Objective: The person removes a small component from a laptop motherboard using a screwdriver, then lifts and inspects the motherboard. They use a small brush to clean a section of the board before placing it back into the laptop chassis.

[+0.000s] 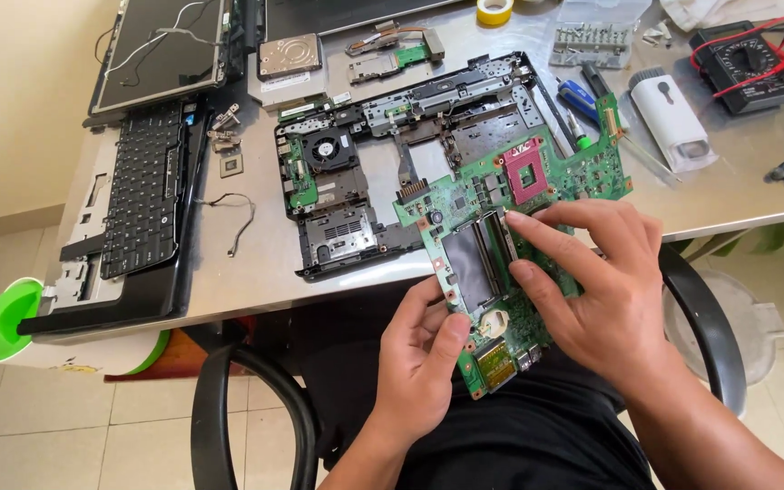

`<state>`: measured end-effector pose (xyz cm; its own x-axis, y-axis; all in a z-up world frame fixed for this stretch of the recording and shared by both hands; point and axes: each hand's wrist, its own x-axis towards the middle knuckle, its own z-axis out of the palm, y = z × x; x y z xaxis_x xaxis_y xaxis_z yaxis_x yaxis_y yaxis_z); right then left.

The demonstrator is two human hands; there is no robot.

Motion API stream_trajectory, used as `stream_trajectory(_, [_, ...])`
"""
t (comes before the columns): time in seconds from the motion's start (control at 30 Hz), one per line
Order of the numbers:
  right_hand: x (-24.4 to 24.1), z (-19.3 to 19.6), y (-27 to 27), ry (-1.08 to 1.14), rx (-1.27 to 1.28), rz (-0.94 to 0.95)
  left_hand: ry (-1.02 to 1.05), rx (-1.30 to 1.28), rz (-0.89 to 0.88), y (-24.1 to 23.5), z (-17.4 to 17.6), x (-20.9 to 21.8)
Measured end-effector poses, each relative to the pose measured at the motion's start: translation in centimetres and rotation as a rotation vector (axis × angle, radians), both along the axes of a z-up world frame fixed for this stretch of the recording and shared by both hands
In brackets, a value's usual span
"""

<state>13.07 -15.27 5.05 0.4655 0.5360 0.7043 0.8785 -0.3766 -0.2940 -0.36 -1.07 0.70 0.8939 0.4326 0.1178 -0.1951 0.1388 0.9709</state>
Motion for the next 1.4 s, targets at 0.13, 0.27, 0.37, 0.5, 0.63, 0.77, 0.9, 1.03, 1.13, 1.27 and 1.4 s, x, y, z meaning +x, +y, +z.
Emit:
stream_trajectory(0.13, [-0.3,0.3,-0.2,0.021,-0.013,-0.028,-0.029,0.040,-0.036,0.7,-0.4,0.2])
stream_trajectory(0.27, [-0.3,-1.3,-1.4,0.046,0.149,-0.027,-0.084,-0.155,-0.015,1.1,-3.2,1.0])
stream_trajectory(0.37, [0.1,-3.0,-2.1,0.004,0.373,0.009,-0.074,-0.372,0.092,1.5,-4.5,1.2])
stream_trajectory(0.5, [-0.3,-4.1,-2.6,0.473,0.522,-0.005,-0.198,-0.632,0.084,1.5,-3.8,1.4])
stream_trajectory(0.63, [-0.8,-6.4,-2.3,1.251,0.655,0.382,-0.355,-0.733,0.083,1.1,-3.7,1.7])
stream_trajectory(0.77, [-3.7,-6.2,-0.5,1.384,0.678,0.531,-0.398,-0.750,0.057,0.4,-3.6,1.7])
stream_trajectory(0.9, [-4.2,-6.2,0.6,1.392,0.638,0.329,-0.388,-0.596,0.057,0.0,-3.3,1.8])
stream_trajectory(1.03, [-3.8,-6.7,0.3,1.331,0.602,0.273,-0.414,-0.567,0.033,-0.4,-3.4,1.6])
stream_trajectory(1.13, [-4.1,-6.7,0.0,1.284,0.600,0.288,-0.427,-0.548,0.017,-0.4,-4.2,1.5])
stream_trajectory(1.27, [-4.1,-7.2,-0.3,1.273,0.626,0.309,-0.430,-0.537,0.000,-0.5,-3.9,1.4])
stream_trajectory(1.4, [-4.0,-7.4,-0.3,1.308,0.627,0.303,-0.404,-0.530,0.022,-0.5,-3.7,1.5])
